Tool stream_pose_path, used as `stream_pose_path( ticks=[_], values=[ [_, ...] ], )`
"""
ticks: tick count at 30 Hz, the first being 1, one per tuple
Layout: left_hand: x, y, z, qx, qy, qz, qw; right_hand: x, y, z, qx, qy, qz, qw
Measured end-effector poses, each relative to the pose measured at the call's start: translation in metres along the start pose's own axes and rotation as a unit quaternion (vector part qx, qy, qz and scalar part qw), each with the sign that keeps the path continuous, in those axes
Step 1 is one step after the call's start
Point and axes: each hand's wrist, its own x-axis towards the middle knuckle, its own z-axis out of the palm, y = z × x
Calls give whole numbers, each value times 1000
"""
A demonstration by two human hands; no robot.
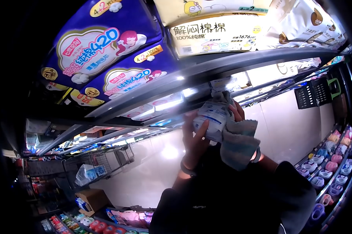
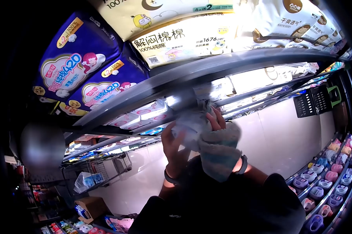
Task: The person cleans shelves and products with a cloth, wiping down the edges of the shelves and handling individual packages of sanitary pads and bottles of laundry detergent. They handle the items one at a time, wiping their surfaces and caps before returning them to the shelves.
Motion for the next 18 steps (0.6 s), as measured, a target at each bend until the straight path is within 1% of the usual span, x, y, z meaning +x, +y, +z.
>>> stream_pose_path(
  ticks=[1, 3, 5, 6, 8, 9, 12, 13, 14, 15, 16, 18],
  values=[
    [5, 3, -3, 12, 4, 6, 1000, 0, 4, 7, -5, -16, -13, 1000],
    [7, 1, -8, -20, 1, -8, 1000, 1, 3, 18, 20, 11, -17, 1000],
    [6, -3, -15, -7, -6, -10, 1000, 3, -8, 9, 51, -48, 67, 995],
    [5, -3, -18, -11, -7, -15, 1000, 4, -10, 13, 102, -10, 101, 990],
    [4, -6, -25, -19, -28, -14, 999, -8, 2, 9, 4, -56, 31, 998],
    [4, -6, -29, -22, -37, -14, 999, 3, -16, 10, 28, -60, 76, 995],
    [0, -11, -35, -54, -14, 2, 998, 41, -78, 5, 98, -74, 212, 969],
    [0, -13, -36, -64, -7, 10, 998, 45, -80, 2, 69, -77, 172, 980],
    [0, -12, -35, -95, 9, 4, 995, 42, -72, -1, 36, -72, 93, 992],
    [-2, -14, -32, -144, 23, 4, 989, 40, -65, -2, 16, -62, 33, 997],
    [-4, -13, -29, -206, 19, -17, 978, 33, -52, -1, 18, -56, 3, 998],
    [-7, -8, -24, -247, 6, -22, 969, 8, -22, 5, 81, -27, 28, 996]
  ],
)
